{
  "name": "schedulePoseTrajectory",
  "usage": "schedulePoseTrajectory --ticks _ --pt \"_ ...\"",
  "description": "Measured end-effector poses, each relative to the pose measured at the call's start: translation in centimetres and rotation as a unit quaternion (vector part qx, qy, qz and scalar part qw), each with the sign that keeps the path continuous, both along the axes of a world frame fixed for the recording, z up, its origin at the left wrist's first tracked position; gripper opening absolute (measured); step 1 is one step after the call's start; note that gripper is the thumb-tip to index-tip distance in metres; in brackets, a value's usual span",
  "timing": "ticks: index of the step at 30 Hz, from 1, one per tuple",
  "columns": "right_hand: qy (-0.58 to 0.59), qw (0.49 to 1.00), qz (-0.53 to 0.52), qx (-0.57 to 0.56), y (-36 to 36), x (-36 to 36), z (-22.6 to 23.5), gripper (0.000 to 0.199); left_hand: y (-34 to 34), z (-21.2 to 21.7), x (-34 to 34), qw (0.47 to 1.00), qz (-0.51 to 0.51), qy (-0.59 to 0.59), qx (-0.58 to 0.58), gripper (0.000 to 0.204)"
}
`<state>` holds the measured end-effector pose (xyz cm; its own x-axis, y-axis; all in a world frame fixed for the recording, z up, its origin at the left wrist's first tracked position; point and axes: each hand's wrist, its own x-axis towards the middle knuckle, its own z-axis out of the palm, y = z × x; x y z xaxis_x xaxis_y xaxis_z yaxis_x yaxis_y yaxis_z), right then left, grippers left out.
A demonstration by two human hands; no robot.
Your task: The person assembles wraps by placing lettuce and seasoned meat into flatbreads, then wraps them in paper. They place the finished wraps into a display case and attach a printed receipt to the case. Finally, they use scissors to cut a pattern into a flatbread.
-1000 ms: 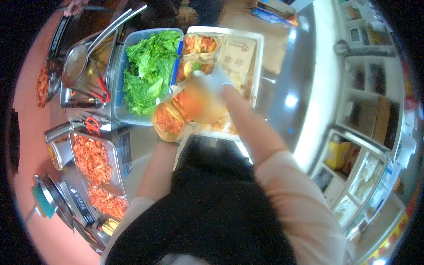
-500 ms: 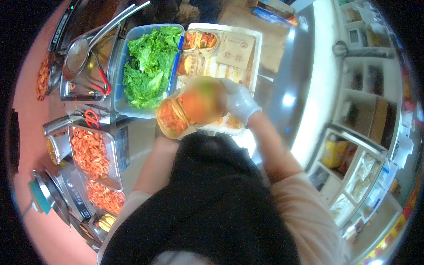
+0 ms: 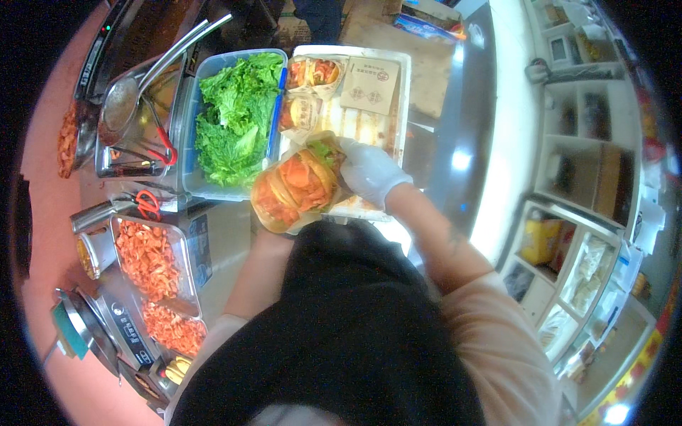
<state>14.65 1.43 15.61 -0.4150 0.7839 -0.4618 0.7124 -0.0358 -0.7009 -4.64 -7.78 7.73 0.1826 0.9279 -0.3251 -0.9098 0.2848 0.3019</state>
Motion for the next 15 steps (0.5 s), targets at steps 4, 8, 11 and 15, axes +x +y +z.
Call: schedulePoseTrajectory --ticks 4,8,11,15 --pt "0.16 0.976 0.03 -0.144 1.1 -0.7 2.1 0.051 0.3 -1.5 -0.7 0.983 0.045 -0.179 -0.005 0.054" --pt "0.309 0.908 -0.021 -0.284 4.9 -1.8 1.4 0.067 0.0 2.8 -2.9 0.986 0.091 -0.119 0.076 0.069" --pt "0.151 0.982 -0.078 -0.084 6.6 -5.6 -4.5 0.087 0.0 4.5 -5.8 0.973 0.133 -0.187 0.037 0.066" --pt "-0.099 0.992 -0.071 -0.026 8.1 -11.4 -11.5 0.096 -1.8 4.7 -9.6 0.973 0.187 -0.113 0.078 0.063"
